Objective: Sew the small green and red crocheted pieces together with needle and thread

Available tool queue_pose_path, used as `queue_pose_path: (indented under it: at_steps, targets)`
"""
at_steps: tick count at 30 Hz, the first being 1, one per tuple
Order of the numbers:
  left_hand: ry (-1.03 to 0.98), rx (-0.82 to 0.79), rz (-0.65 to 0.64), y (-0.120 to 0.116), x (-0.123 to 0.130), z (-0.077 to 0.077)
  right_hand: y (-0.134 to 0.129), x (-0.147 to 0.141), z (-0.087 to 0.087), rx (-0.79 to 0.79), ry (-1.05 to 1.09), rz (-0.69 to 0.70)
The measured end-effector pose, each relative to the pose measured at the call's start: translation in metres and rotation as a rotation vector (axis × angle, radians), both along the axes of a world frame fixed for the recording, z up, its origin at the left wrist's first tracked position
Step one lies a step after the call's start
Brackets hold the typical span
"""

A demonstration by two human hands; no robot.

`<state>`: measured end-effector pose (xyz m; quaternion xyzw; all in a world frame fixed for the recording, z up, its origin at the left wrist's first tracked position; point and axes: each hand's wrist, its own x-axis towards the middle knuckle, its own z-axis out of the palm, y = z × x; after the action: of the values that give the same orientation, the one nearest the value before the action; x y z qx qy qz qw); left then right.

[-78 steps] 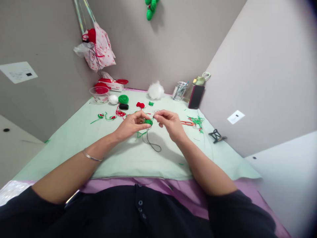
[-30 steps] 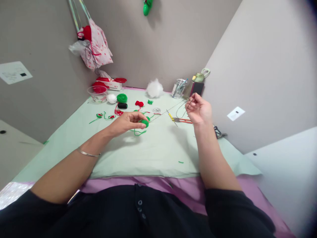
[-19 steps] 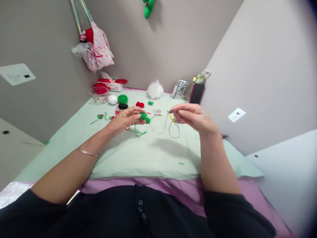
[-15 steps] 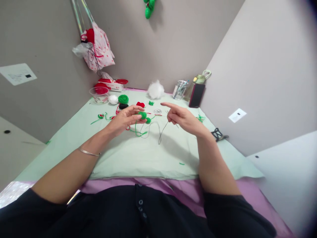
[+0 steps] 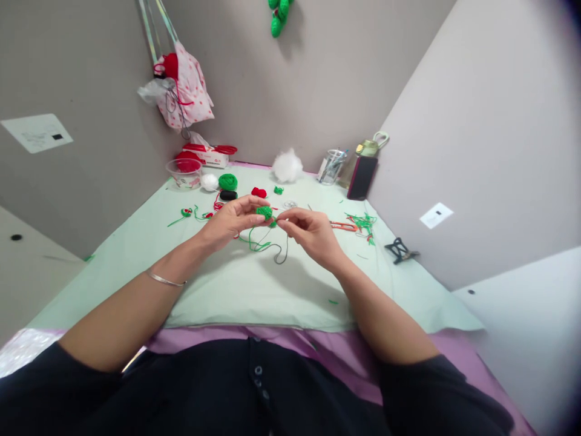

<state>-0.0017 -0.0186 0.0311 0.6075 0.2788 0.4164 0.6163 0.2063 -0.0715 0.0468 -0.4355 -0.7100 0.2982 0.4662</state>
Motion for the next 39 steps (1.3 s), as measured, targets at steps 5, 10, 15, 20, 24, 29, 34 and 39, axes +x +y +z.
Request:
queue_pose_path:
  at_steps: [5, 10, 15, 20, 24, 29, 34, 39]
  targets:
    - [0.017, 0.018, 0.018, -0.003, 0.001, 0.003, 0.001, -0.002, -0.006, -0.002, -0.062, 0.009]
    - [0.013, 0.024, 0.017, -0.003, 0.002, 0.004, 0.001, -0.002, -0.005, -0.008, -0.105, -0.005]
    - [0.007, 0.055, 0.008, 0.001, 0.000, -0.001, 0.000, -0.003, -0.005, -0.013, -0.088, -0.010]
    - [-0.019, 0.082, -0.026, 0.005, 0.000, -0.007, 0.000, -0.003, -0.004, -0.009, -0.095, -0.009]
    - [-0.039, 0.067, -0.027, 0.005, 0.000, -0.007, 0.000, -0.002, -0.004, -0.004, -0.099, -0.009]
    - [-0.036, 0.072, -0.031, 0.006, 0.000, -0.008, 0.000, -0.002, -0.005, 0.003, -0.113, -0.010]
    - [-0.041, 0.087, -0.041, 0.007, 0.000, -0.010, 0.000, -0.003, -0.006, 0.005, -0.117, -0.017]
    - [-0.058, 0.057, -0.031, 0.003, 0.002, -0.007, 0.001, -0.007, -0.008, 0.006, -0.104, -0.021]
